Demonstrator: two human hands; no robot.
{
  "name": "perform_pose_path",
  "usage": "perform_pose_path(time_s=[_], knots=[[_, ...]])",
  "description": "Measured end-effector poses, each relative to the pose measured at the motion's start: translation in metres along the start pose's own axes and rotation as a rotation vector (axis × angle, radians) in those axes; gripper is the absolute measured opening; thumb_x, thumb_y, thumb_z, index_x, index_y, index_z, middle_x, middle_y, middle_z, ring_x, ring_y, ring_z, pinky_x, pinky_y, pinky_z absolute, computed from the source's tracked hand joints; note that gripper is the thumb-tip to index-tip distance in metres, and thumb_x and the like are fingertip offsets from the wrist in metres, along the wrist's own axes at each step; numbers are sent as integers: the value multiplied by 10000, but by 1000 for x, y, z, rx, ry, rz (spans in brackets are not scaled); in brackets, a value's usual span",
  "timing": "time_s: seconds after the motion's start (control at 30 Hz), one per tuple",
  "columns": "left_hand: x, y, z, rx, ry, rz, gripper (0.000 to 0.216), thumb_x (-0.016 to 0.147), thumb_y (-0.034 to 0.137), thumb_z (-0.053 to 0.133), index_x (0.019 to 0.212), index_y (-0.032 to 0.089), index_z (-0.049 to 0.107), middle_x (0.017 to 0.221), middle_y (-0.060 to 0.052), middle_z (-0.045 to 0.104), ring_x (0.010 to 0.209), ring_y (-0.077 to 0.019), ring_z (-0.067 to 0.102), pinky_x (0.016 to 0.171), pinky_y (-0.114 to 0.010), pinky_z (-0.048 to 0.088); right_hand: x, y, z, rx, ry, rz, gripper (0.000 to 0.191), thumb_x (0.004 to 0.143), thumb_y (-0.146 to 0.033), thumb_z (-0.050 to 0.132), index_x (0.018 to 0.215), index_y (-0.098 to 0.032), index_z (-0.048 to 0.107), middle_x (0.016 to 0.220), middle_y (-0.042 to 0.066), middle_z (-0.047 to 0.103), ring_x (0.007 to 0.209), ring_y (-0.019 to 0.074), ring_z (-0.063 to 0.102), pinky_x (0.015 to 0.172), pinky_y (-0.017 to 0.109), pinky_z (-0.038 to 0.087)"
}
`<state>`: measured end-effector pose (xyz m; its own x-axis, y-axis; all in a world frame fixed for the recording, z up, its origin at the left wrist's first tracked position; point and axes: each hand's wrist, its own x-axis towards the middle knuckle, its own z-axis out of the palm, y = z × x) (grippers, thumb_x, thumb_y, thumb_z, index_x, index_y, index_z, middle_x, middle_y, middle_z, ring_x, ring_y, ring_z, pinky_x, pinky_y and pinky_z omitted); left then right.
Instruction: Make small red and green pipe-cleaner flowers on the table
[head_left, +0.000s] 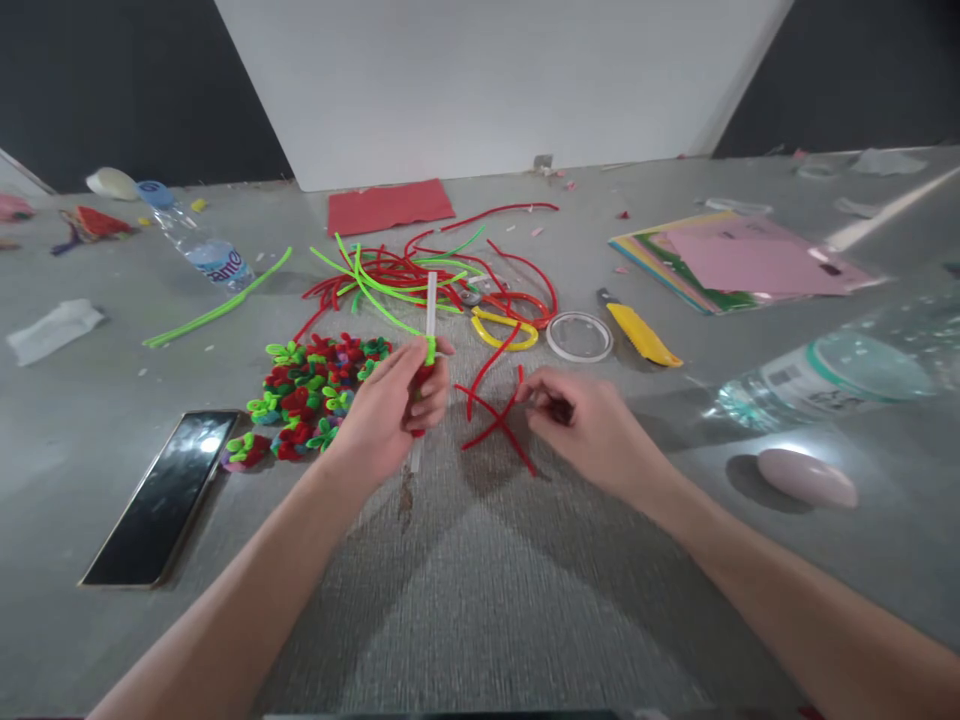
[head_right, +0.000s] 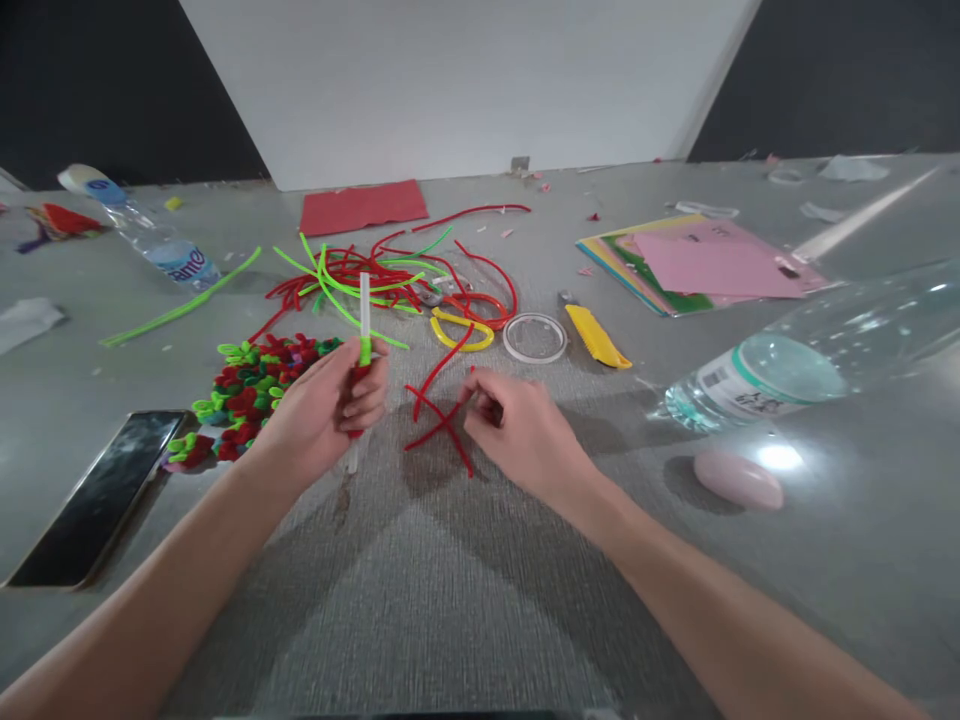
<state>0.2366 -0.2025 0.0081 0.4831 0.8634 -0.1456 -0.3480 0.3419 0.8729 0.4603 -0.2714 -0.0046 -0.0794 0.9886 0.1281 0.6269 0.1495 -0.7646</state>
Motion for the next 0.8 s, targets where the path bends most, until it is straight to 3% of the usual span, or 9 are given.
perform_pose_path(time_s=[0.13,0.3,0.4,0.53,0.63,0.8], knots=[[2,3,-4,-39,70,12,267,1075,354,539,888,169,590,630,88,237,445,-48,190,381,-156,182,-1,-2,5,-131,-45,-41,73,875,-224,727,892,-203,659,768,-18,633,681,139,538,654,296,380],[3,2,-4,-129,-4,-48,311,1078,412,501,913,170,606,641,65,346,453,-60,254,392,-162,245,-3,-5,14,-288,-109,-166,76,902,-176,721,946,-194,662,929,34,687,895,207,604,836,369,395],[4,0,-2,-138,-61,-86,437,1091,499,386,962,162,633,671,27,446,474,-79,329,419,-182,310,-3,-3,14,-294,-128,-153,85,914,-113,657,894,-195,651,831,4,669,775,168,575,758,334,381],[4,0,-1,-99,-74,-106,522,1102,491,277,1045,141,660,714,-19,524,504,-97,381,453,-203,349,-3,-3,9,-257,-89,-105,125,884,-78,633,836,-193,629,770,-12,627,681,136,522,651,293,352],[3,-1,-1,-77,-82,-99,480,1101,449,305,1084,136,668,738,-23,536,518,-95,382,463,-203,345,-3,-5,7,-228,-35,-77,136,851,-64,620,811,-192,602,800,-6,618,682,131,514,639,289,357],[0,-3,-1,10,-82,-59,286,1072,309,465,1094,126,684,753,3,483,556,-78,366,482,-189,312,-1,-7,3,-36,91,7,123,845,-111,622,778,-206,583,681,-39,588,630,124,509,614,285,381]])
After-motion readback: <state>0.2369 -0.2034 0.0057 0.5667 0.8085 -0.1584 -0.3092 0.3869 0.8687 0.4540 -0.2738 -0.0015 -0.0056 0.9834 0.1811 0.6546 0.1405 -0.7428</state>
